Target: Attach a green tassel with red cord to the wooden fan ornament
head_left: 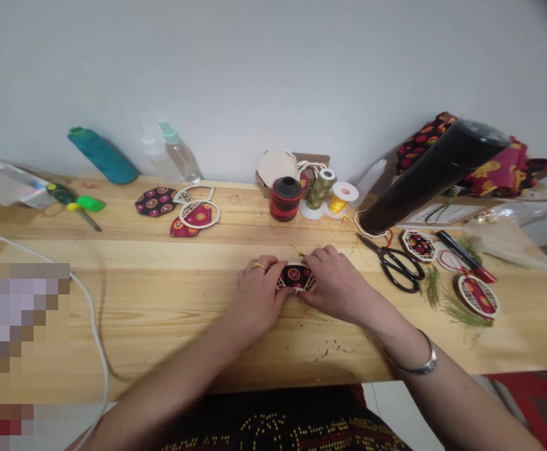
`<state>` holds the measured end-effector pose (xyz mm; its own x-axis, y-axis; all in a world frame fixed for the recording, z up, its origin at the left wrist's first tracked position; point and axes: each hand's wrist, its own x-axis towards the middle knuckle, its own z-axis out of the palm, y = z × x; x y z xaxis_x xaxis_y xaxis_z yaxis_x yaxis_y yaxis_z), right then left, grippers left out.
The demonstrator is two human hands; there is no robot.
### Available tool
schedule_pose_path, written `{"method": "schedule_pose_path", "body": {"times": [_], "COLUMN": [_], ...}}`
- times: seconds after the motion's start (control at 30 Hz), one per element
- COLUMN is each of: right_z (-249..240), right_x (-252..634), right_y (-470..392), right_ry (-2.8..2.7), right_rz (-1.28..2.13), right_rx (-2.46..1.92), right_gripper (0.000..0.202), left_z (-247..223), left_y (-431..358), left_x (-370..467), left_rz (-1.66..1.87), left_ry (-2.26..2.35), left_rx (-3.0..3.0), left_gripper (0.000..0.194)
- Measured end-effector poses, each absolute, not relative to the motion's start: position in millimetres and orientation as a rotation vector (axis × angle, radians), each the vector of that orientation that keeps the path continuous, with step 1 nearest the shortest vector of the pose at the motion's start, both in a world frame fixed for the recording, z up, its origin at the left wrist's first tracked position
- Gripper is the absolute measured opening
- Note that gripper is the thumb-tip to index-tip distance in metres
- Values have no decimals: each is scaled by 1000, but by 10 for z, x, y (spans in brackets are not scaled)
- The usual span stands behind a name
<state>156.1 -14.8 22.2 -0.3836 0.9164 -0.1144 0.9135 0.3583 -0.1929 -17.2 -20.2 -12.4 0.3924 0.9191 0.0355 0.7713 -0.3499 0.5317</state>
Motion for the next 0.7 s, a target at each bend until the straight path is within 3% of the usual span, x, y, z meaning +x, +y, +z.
{"method": "schedule_pose_path", "body": {"times": [0.5, 0.7], "right_z": [329, 329], "right_x": [1476, 1679], "right_y": [-58, -184], "right_ry": [-2763, -2487], "right_rz": [223, 454], "right_rx": [-1749, -1674], "right_gripper": [29, 13], "left_z": [-118, -104], "left_y": [-195, -199], "left_x": [-173, -165], "left_rz": [442, 450], "left_ry": [1448, 1456], "left_rx": [2247, 2234], "left_gripper": [36, 36]}}
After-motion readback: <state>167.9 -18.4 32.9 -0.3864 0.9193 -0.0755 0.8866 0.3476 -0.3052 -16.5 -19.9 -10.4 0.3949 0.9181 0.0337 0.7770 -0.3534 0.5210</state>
